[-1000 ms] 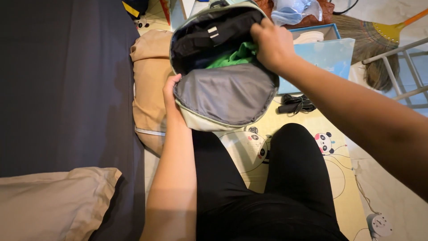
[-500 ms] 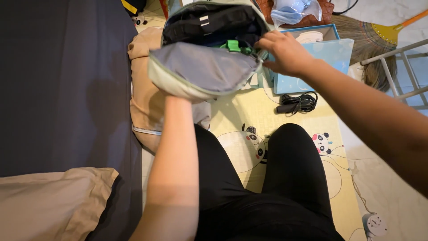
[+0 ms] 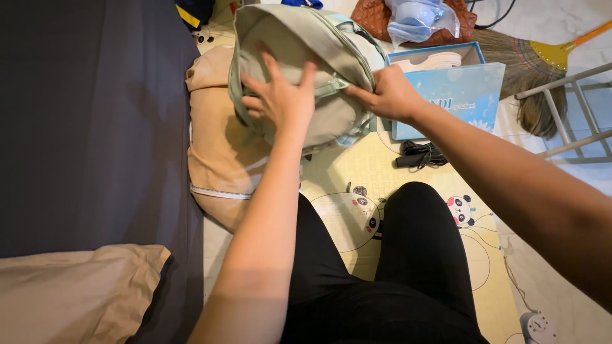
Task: Packing clothes and a hat into a duffel bag and a smaller pouch.
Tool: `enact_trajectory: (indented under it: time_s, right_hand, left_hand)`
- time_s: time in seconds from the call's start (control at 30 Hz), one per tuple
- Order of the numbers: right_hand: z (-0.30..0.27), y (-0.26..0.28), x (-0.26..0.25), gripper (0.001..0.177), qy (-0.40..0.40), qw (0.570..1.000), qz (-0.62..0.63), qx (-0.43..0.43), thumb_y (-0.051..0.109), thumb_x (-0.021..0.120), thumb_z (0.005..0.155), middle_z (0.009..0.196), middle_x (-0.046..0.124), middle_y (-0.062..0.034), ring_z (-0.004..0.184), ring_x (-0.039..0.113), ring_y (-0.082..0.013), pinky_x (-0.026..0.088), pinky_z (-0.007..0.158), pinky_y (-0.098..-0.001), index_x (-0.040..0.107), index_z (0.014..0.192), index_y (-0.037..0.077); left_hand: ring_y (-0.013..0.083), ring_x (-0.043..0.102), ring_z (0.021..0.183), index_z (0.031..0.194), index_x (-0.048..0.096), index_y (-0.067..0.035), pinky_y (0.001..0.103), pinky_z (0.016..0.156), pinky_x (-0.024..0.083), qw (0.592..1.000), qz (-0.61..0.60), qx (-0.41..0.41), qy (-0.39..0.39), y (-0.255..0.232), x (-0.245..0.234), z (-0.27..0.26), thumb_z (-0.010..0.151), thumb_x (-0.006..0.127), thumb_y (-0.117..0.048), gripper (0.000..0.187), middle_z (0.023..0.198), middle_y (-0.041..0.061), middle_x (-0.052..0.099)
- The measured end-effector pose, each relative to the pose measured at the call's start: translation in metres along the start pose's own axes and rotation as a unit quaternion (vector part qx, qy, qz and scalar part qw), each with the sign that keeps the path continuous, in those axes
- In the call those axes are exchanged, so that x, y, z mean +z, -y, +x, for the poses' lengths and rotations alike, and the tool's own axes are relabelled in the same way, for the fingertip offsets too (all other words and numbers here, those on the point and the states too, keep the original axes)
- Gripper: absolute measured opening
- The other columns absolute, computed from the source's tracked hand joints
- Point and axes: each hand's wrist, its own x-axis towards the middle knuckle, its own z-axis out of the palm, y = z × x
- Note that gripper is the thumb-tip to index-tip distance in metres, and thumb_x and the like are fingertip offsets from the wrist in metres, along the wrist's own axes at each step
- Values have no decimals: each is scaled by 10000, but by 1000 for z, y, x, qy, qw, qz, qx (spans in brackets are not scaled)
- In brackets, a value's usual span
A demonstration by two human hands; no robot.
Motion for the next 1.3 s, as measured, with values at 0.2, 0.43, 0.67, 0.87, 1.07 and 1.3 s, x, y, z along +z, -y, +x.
enact_trajectory:
  time_s: [0.2, 0.43, 0.67, 0.87, 1.07, 1.3]
  right_hand:
    - [34, 25, -9, 588, -109, 975, 141, 135, 493, 777, 941, 556, 616, -84, 476, 594, -138, 467, 448, -344, 679, 660, -14]
    - [87, 29, -5, 357, -153, 814, 547, 120, 343, 771, 922, 908, 803, -106, 774, 773, -197, 626, 690, -370, 784, 954, -12]
    - [62, 21, -31, 369, -122, 680, 714, 114, 308, 708, 941, 1104, 766, -96, 1022, 729, -240, 608, 862, -417, 700, 1173, 22]
    - [48, 20, -43, 330, -151, 952, 248, -92, 93, 852, 878, 1092, 696, -35, 1000, 663, -152, 568, 852, -292, 666, 1139, 15]
    - [24, 10, -53, 196, -143, 931, 337, -3, 157, 749, 900, 916, 715, -27, 874, 689, -152, 535, 675, -293, 652, 984, 9]
    - [47, 25, -88, 209, -223, 801, 441, 338, 485, 655, 949, 1254, 553, 92, 1056, 577, -234, 583, 783, -501, 571, 1091, 356]
  left_hand:
    - [477, 265, 1558, 1661, 239, -221, 696, 1263, 234, 938, -55, 303, -160, 25, -11, -58, 825, 869, -633, 1125, 1692, 264, 139]
    - [406, 439, 1428, 1506, 368, -84, 483, 1195, 379, 949, -281, 82, -120, 30, 45, -50, 704, 870, -638, 1097, 1556, 259, 387]
    - [333, 475, 1364, 1503, 371, 7, 422, 1149, 370, 919, -382, 83, -44, -26, 54, 14, 745, 869, -557, 1069, 1444, 249, 501]
    - [347, 537, 1274, 1391, 484, 44, 454, 1072, 443, 848, -530, -29, 19, -59, 53, 58, 678, 905, -506, 994, 1373, 263, 566]
    - [314, 550, 1184, 1365, 464, 37, 435, 958, 481, 868, -426, -255, -13, -82, 37, 38, 651, 925, -331, 926, 1310, 233, 550]
    - [259, 697, 789, 959, 692, 70, 378, 675, 556, 854, -509, -105, 41, -22, 41, 50, 622, 745, -64, 367, 933, 154, 744]
